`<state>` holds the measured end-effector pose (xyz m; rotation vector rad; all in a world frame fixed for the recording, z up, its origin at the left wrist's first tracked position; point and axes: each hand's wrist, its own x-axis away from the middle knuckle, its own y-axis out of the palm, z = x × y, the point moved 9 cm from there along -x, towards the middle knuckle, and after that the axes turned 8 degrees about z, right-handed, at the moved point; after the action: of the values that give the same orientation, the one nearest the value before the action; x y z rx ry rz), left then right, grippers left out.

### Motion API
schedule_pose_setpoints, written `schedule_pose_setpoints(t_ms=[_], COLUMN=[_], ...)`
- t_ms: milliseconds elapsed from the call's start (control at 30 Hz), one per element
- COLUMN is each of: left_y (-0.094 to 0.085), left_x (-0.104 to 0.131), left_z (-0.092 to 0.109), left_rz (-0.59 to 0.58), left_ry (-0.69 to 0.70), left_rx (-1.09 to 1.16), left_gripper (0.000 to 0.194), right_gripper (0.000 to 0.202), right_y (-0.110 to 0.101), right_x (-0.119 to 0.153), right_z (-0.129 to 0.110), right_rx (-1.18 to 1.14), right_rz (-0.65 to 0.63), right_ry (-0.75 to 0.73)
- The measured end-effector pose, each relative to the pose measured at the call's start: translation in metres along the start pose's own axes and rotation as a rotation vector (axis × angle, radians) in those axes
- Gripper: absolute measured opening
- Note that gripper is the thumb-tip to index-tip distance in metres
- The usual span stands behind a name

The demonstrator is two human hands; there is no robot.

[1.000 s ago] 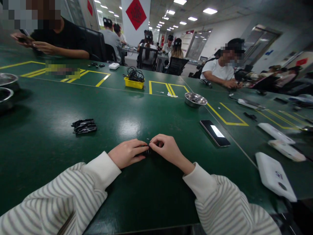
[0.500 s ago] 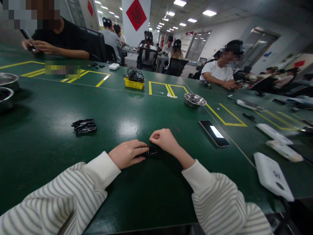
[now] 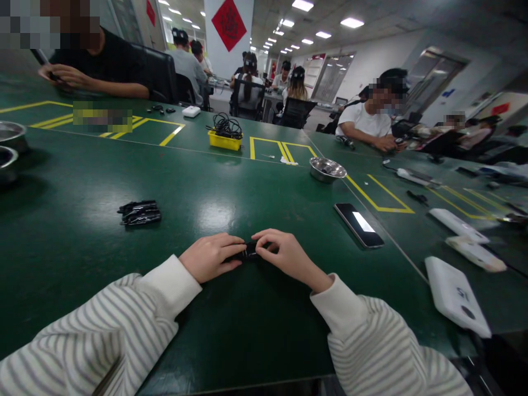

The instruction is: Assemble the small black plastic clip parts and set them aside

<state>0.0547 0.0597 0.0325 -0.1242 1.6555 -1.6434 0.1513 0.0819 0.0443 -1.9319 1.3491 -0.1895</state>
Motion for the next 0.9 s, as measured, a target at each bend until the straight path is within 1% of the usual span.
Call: schedule_pose_setpoints(t_ms=[33,100,367,600,767,900], left_y=[0.000,0.000,-0.001,-0.004,-0.004,-0.005], left_x=[0.000,0.000,-0.001,-0.002,-0.001,-0.001], left_z=[0.000,0.000,0.001,0.001,0.001,0.001], left_rz=[-0.001,-0.004,0.004,0.024,0.034,0.041], left_ry=[-0.004,-0.009,-0.008,-0.003,-0.007,-0.010], left_rx=[-0.008,-0.024,-0.059,-0.071,-0.079,-0.074], left_gripper=[0.028,0.028,0.027,0.027,0.027,0.026], right_gripper=[0.010,0.009,0.008,0.006,0.011,0.014], right_y=[0.004,0.008,0.009,0.010,0.010,0.010], right_x=[0.001,0.001,-0.001,0.001,0.004,0.008], right_z=[-0.002,-0.003,-0.006,-0.011,-0.016,-0.016], right_rx=[-0.002,0.032,0.123,0.279,0.321,0.330], right_rz=[-0.011,0.006,0.044,0.091,0.064,0.027], right_ry=[-0.012,-0.029,-0.057,-0.098,-0.148,-0.169])
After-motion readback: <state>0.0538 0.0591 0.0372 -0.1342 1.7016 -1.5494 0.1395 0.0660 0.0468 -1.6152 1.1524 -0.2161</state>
